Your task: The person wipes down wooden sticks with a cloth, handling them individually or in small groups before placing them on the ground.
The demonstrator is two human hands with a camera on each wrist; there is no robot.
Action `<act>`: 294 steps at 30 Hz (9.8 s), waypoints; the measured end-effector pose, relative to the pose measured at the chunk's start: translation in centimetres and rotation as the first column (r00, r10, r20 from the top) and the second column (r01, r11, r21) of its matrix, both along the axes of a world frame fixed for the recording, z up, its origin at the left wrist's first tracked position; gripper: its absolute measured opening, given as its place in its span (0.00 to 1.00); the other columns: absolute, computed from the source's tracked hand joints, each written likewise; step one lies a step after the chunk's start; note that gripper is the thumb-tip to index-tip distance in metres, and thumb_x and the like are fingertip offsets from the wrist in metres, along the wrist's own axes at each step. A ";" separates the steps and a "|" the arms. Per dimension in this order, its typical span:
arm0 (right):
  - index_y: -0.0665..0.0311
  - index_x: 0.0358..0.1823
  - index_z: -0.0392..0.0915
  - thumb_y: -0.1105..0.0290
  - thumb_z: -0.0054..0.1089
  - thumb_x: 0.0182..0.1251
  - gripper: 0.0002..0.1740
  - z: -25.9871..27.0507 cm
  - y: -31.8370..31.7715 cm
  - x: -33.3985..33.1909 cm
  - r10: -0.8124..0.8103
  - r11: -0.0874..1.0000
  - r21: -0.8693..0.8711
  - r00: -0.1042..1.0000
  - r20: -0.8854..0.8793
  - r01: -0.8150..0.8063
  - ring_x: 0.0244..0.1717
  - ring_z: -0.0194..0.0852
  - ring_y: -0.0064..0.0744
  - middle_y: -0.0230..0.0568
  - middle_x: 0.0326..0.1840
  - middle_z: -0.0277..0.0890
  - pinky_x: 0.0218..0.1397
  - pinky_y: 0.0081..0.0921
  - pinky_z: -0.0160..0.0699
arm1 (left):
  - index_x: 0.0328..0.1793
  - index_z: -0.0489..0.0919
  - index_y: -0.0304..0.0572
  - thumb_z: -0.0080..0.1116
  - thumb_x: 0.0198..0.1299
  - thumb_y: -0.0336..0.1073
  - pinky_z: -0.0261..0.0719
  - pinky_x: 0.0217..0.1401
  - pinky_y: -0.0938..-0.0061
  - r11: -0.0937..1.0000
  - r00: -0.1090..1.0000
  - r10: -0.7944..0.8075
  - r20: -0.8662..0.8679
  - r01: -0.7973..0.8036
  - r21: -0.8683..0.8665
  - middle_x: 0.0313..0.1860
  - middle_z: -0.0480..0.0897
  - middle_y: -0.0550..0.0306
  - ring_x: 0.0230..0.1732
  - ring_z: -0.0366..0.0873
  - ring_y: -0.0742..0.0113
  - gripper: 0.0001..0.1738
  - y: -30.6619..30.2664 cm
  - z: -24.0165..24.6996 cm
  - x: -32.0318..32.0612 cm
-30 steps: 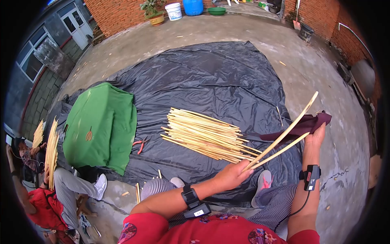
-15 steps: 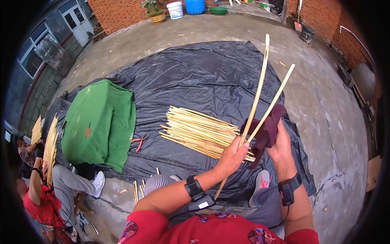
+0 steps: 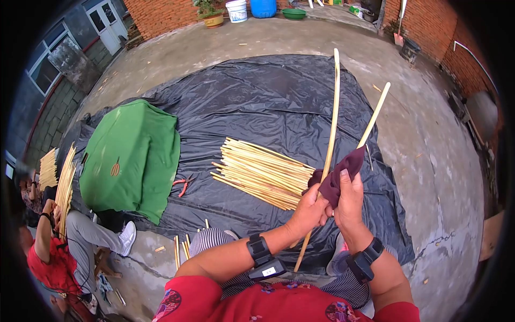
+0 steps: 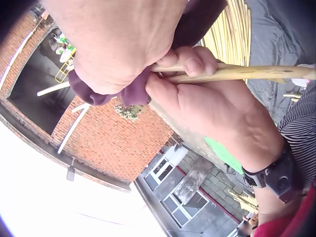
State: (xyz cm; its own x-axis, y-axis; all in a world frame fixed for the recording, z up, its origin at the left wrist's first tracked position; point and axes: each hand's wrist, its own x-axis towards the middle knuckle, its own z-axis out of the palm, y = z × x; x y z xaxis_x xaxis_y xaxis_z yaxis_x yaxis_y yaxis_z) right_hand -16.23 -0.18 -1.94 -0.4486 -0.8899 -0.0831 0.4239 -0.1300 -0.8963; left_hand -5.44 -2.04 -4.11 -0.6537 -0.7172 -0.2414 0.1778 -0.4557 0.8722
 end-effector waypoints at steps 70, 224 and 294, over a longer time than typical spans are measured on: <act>0.63 0.64 0.64 0.66 0.46 0.74 0.20 -0.2 -5.4 1.8 0.354 0.933 -0.226 0.833 0.425 -0.281 0.60 0.70 0.35 0.42 0.60 0.70 0.63 0.33 0.71 | 0.38 0.70 0.44 0.47 0.71 0.46 0.59 0.15 0.85 0.956 0.950 0.294 -0.103 -0.293 0.023 0.21 0.71 0.65 0.15 0.63 0.82 0.14 -2.6 -0.4 3.3; 0.58 0.29 0.78 0.74 0.63 0.42 0.09 0.1 -4.1 -0.4 -0.057 0.933 0.082 -0.369 -0.928 -0.349 0.32 0.72 0.40 0.37 0.27 0.74 0.46 0.37 0.67 | 0.41 0.72 0.35 0.51 0.61 0.39 0.79 0.33 0.55 0.402 0.655 0.316 0.687 0.563 -0.722 0.26 0.81 0.43 0.30 0.82 0.45 0.13 -5.1 -1.0 7.8; 0.65 0.53 0.70 0.67 0.48 0.72 0.13 -2.4 -6.6 -1.4 -0.076 0.992 -0.084 0.984 0.161 0.091 0.42 0.78 0.30 0.38 0.44 0.76 0.46 0.27 0.79 | 0.47 0.67 0.43 0.46 0.71 0.39 0.58 0.21 0.85 0.991 0.999 0.021 0.043 -0.015 -0.131 0.24 0.63 0.69 0.22 0.58 0.82 0.09 1.0 -2.5 2.9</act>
